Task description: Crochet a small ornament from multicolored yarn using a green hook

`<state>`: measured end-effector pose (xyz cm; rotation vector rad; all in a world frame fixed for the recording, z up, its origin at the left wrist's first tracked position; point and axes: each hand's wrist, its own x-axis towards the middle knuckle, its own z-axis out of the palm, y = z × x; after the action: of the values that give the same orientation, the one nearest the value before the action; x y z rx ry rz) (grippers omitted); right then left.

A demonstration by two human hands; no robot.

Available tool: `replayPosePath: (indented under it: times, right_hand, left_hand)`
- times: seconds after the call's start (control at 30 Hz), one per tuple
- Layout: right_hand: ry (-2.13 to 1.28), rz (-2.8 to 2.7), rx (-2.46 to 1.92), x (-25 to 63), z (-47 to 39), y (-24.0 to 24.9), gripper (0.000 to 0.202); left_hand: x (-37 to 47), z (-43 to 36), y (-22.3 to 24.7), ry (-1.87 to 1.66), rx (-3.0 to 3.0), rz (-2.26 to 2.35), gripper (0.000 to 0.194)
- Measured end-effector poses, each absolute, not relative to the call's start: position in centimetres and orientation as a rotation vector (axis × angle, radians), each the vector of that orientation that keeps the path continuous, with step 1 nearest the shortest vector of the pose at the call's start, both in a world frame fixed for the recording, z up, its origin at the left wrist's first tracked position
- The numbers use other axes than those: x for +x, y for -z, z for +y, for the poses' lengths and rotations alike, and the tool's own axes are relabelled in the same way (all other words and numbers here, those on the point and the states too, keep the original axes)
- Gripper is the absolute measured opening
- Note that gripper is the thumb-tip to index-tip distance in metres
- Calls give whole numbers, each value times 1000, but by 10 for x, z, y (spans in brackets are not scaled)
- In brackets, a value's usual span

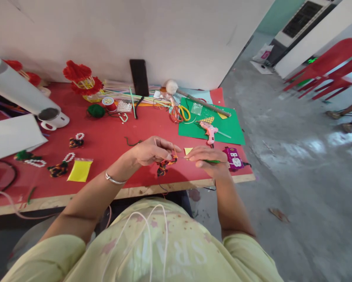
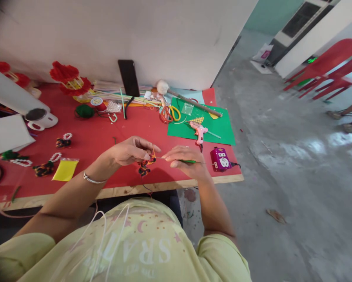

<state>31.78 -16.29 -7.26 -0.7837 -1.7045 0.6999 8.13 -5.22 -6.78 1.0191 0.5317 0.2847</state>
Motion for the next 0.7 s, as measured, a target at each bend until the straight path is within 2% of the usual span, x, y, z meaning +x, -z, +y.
replayPosePath:
  times: [0.1, 0.13, 0.23, 0.3, 0.4, 0.5, 0.6, 0.7]
  right_hand:
    - [-845, -1537, -737, 307, -161, 88, 19]
    - [-794, -1421, -743, 300, -161, 95, 22]
    - [-438, -1334, -1030, 274, -164, 120, 16]
    - [-126, -1325, -1185, 258, -165, 133, 20]
    - [86, -1224, -1227, 243, -162, 144, 18]
    - [-155, -1121, -1089, 248, -154, 141, 22]
    - [-596, -1146, -884, 271, -148, 128, 25]
    - [-894, -1303, -835, 300, -146, 109, 27]
  left_hand:
    - [91, -60, 69, -365, 1061, 539, 41]
    - [95, -64, 71, -447, 1085, 560, 43]
    - [110, -80, 79, -832, 1200, 689, 44]
    - [118, -89, 84, -991, 1201, 765, 50]
    - [120, -95, 86, -892, 1049, 736, 53]
    - [110, -87, 81, -615, 881, 621, 45]
    - [95, -74, 73, -545, 947, 589, 40]
    - [84, -67, 68, -529, 1126, 592, 43]
